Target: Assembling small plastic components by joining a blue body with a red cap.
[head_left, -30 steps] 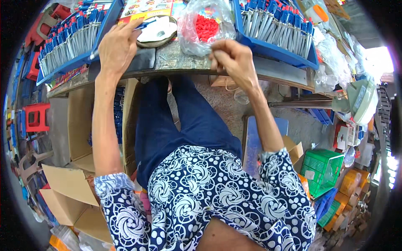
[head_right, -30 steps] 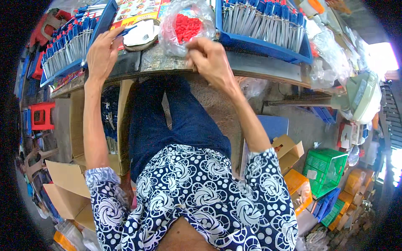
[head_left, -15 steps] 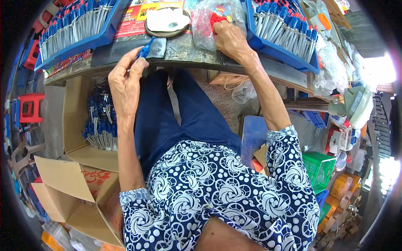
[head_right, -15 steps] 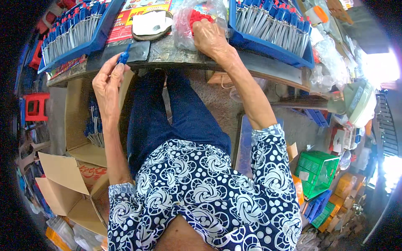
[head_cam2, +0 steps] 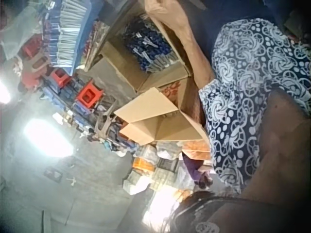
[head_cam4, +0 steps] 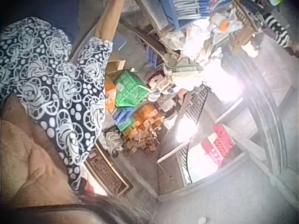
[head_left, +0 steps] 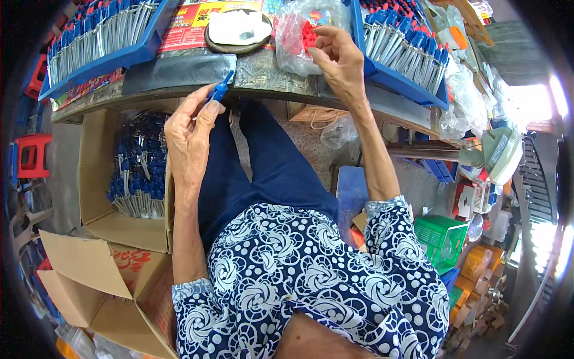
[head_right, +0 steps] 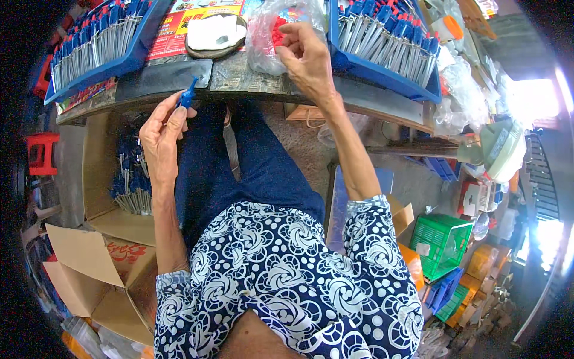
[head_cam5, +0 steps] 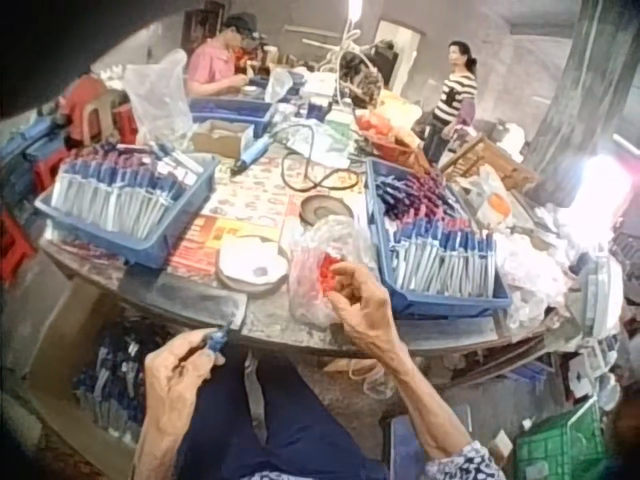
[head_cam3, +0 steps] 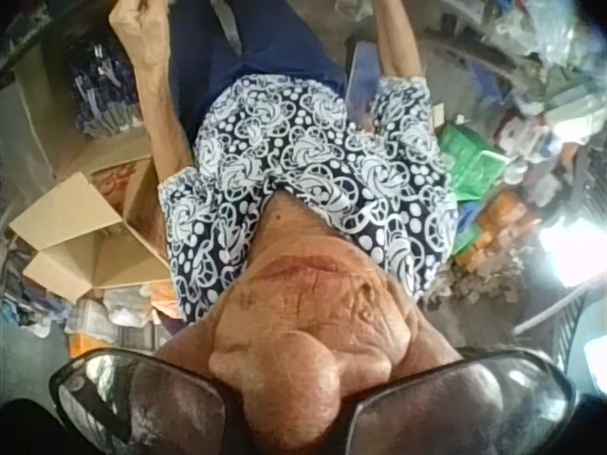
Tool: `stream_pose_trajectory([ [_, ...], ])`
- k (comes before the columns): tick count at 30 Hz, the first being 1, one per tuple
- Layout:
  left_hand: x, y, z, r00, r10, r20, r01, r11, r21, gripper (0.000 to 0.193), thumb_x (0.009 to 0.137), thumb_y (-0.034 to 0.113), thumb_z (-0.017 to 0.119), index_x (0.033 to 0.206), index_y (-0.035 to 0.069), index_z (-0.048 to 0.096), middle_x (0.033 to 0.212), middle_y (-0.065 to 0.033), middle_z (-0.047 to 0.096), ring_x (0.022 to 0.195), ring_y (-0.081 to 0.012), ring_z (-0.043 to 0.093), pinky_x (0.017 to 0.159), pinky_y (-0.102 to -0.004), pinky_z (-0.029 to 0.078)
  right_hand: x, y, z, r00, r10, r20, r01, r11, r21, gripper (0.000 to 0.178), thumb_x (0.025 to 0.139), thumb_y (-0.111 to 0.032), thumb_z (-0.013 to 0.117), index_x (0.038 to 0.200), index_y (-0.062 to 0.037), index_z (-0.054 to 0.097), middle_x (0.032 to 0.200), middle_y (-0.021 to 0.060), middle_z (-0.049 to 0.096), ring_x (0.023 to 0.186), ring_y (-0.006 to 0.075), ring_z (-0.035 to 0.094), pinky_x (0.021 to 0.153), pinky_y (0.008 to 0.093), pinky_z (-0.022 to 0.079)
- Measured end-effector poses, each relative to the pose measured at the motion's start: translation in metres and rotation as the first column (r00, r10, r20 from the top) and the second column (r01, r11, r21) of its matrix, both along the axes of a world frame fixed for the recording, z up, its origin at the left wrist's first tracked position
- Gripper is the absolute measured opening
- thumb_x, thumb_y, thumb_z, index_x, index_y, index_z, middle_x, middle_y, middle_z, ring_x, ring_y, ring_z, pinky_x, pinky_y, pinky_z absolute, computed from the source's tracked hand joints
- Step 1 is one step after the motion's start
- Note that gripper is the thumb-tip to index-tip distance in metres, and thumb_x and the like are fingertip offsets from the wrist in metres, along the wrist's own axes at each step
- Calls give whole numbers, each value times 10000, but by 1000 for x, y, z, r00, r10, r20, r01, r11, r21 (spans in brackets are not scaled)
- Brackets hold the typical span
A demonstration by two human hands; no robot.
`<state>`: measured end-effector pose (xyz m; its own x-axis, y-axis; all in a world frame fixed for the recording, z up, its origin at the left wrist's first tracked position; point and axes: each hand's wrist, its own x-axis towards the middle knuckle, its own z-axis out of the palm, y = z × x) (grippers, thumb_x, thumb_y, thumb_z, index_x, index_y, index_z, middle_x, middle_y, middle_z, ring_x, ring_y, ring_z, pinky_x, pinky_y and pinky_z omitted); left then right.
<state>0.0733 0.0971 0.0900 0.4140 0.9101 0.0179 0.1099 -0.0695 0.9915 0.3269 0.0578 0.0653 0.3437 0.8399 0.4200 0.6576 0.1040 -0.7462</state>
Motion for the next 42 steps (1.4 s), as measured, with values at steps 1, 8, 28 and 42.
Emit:
stream_pose_trajectory([
  [1, -1, -2, 0, 1000, 3, -1, -3, 1000, -4, 242, 819, 144, 551, 1013, 1, 581, 748, -19, 576, 642, -48, 480, 544, -164, 358, -7, -3, 1, 995, 26, -94, -23, 999, 28, 286, 725, 7, 602, 998, -6, 515, 794, 41, 556, 655, 82, 534, 586, 199, 446],
  [8, 5, -13, 5, 999, -31, 34, 32, 999, -13, 256, 812, 157, 533, 1024, 22, 581, 741, -17, 592, 580, -26, 405, 494, -159, 316, -48, -24, 10, 865, 168, -472, -110, 983, 149, 380, 724, 9, 624, 1081, -14, 495, 899, 31, 554, 800, 88, 526, 746, 215, 430],
  [28, 4, -22, 6, 991, -124, 44, 126, 990, -65, 206, 809, 61, 530, 994, -20, 572, 834, -27, 575, 732, -69, 512, 649, -189, 415, -82, -28, 6, 679, 208, -704, -250, 967, 45, 167, 775, -74, 586, 923, 3, 585, 720, 8, 558, 624, 61, 504, 543, 165, 393],
  [42, 6, -24, -2, 990, -134, 37, 135, 990, -34, 225, 796, 51, 548, 1009, -15, 574, 877, -51, 591, 754, -79, 530, 642, -198, 439, -78, -29, 4, 611, 313, -727, -332, 935, 124, 163, 798, -61, 551, 920, 44, 575, 804, 54, 531, 602, 94, 499, 526, 194, 399],
])
